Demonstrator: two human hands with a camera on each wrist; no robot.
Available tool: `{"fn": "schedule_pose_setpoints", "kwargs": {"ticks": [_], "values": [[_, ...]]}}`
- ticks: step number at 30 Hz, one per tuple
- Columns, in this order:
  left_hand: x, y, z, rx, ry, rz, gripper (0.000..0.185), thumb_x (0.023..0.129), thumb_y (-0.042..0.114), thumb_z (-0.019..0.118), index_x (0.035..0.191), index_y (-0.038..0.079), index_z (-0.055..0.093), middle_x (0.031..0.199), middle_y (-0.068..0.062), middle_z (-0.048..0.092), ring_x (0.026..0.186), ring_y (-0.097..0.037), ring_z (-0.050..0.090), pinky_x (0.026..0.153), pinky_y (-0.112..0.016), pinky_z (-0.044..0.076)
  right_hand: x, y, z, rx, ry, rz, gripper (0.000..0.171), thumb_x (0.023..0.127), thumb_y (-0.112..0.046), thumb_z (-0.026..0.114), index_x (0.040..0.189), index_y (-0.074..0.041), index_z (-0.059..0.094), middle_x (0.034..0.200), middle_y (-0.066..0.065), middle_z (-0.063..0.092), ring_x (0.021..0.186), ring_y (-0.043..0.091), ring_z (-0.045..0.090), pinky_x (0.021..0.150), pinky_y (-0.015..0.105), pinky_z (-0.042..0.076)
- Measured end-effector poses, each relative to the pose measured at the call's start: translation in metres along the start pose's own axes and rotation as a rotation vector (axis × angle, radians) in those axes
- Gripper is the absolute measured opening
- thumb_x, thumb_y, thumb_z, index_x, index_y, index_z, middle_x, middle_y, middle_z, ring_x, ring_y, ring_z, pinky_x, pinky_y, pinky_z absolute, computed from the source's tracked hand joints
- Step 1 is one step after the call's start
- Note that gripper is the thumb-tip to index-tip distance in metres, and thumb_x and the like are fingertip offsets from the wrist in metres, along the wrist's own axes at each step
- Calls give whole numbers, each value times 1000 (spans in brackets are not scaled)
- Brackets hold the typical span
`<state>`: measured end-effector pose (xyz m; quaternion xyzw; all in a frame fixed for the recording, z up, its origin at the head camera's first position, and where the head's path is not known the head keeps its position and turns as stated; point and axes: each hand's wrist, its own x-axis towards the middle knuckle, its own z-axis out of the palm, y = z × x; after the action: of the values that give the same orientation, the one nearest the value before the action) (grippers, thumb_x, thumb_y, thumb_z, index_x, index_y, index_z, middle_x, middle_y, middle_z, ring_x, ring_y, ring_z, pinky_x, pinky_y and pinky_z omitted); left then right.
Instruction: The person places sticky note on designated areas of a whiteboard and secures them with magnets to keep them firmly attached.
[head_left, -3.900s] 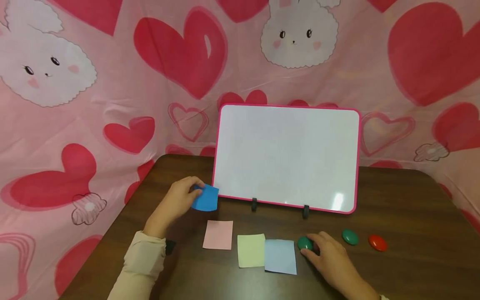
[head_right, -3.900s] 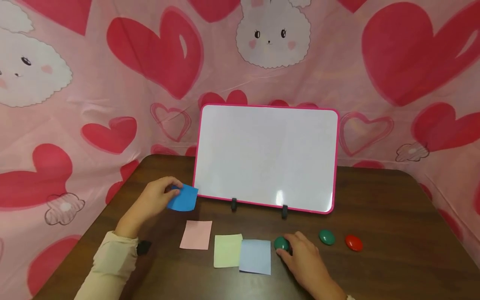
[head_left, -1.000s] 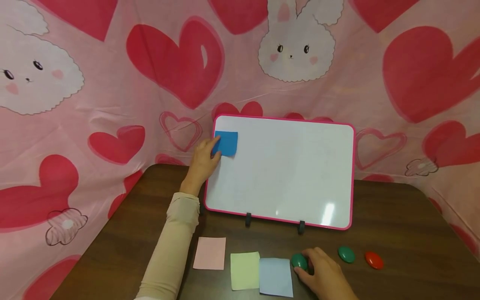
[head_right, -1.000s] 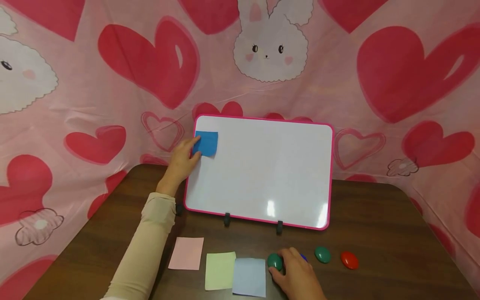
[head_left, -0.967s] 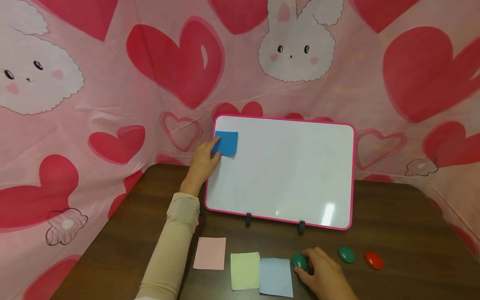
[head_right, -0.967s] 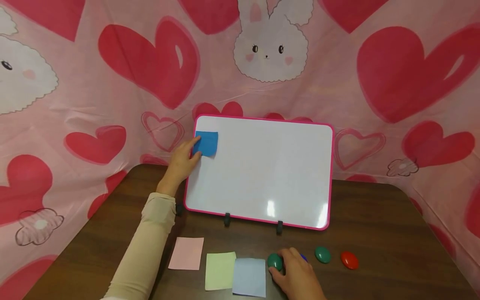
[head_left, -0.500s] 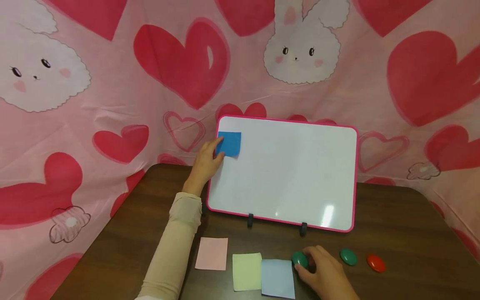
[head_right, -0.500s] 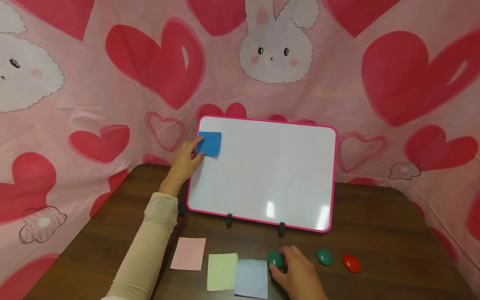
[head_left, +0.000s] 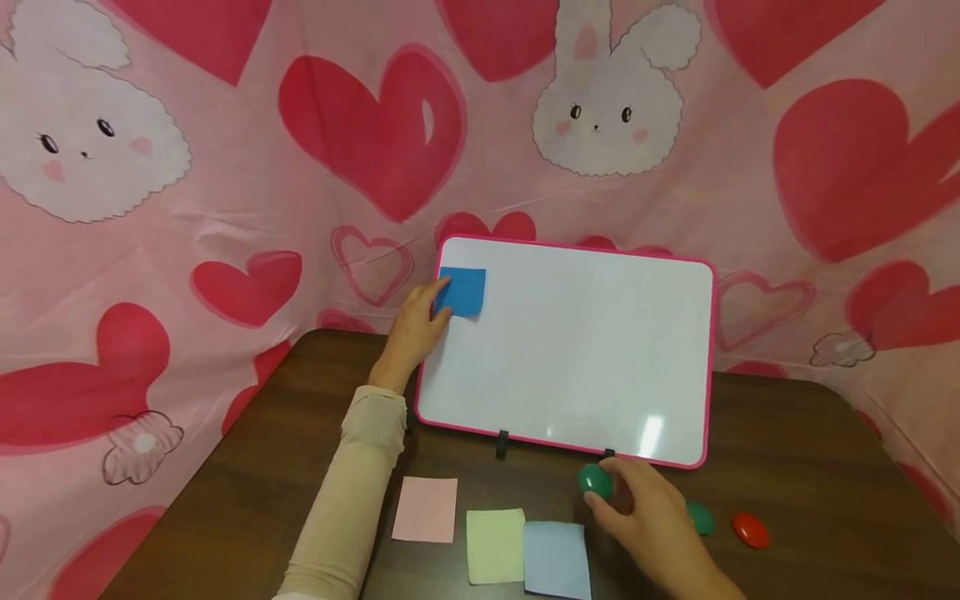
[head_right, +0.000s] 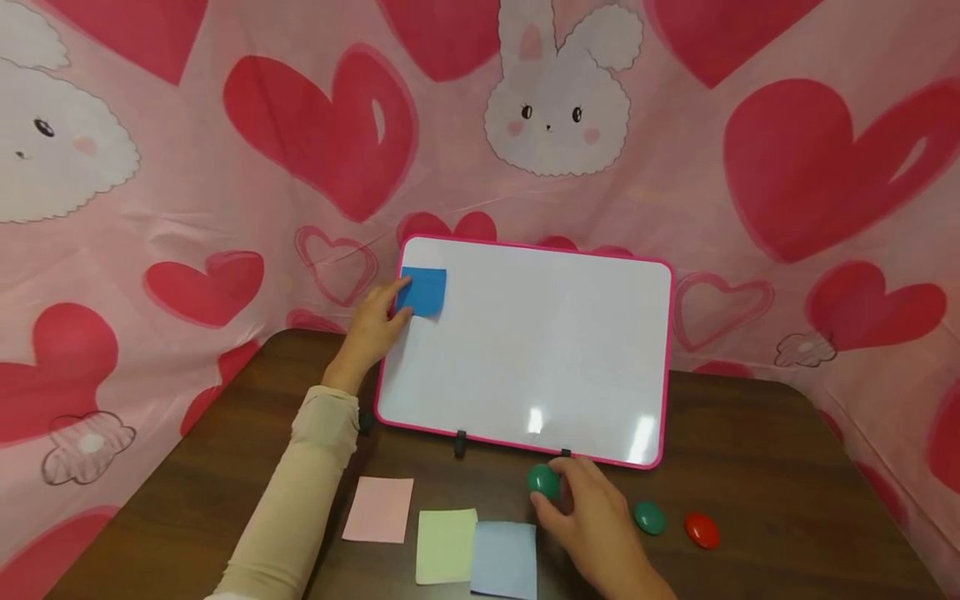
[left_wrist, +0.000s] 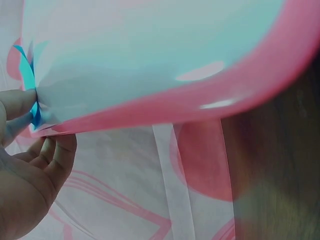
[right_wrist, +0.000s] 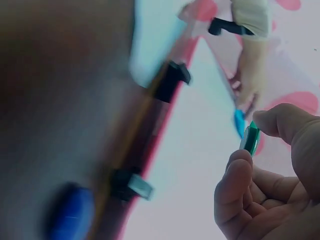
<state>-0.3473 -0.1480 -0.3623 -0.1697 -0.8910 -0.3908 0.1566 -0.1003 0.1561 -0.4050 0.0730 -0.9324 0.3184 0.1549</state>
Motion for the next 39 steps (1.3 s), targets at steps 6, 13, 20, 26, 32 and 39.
{"fn": "schedule_pose_setpoints", "kwargs": {"ticks": [6,13,20,26,32,39], "values": [[0,-1,1,10,1,-11,55,101,16,62,154,15,44,142,-21,48,129,-37,48,108,-52,40,23,-9,-3,21,137,-195,36,75,-11,89,104,-7,69,79,-9,50,64,1,47,53,22,44],[0,-2,1,9,11,4,55,101,15,63,153,14,45,140,-21,49,128,-36,49,107,-50,41,56,-24,-4,44,165,-278,37,74,-6,89,105,-3,69,81,-6,49,62,5,49,50,22,42],[1,-2,2,2,20,10,55,100,14,63,152,13,46,137,-21,51,125,-37,51,106,-50,42,82,-44,-3,41,111,-258,37,76,-5,87,108,-2,68,83,-3,50,65,12,51,52,24,44],[0,-2,1,-4,19,-8,57,100,14,63,153,14,44,138,-20,50,125,-36,51,106,-50,41,104,-56,-1,35,89,-290,38,80,-8,86,111,1,66,85,5,54,65,15,51,53,25,45],[-1,1,-1,-13,16,-14,57,100,14,63,153,14,44,138,-20,50,125,-36,51,106,-51,42,125,-64,-1,32,67,-268,40,82,-11,84,115,1,65,89,10,57,68,17,52,56,29,48],[-1,2,-1,-3,21,-29,55,100,16,63,153,14,45,139,-19,51,127,-35,50,107,-50,40,140,-67,1,39,65,-252,41,84,-14,83,118,1,65,92,12,58,71,20,53,57,32,49]]}}
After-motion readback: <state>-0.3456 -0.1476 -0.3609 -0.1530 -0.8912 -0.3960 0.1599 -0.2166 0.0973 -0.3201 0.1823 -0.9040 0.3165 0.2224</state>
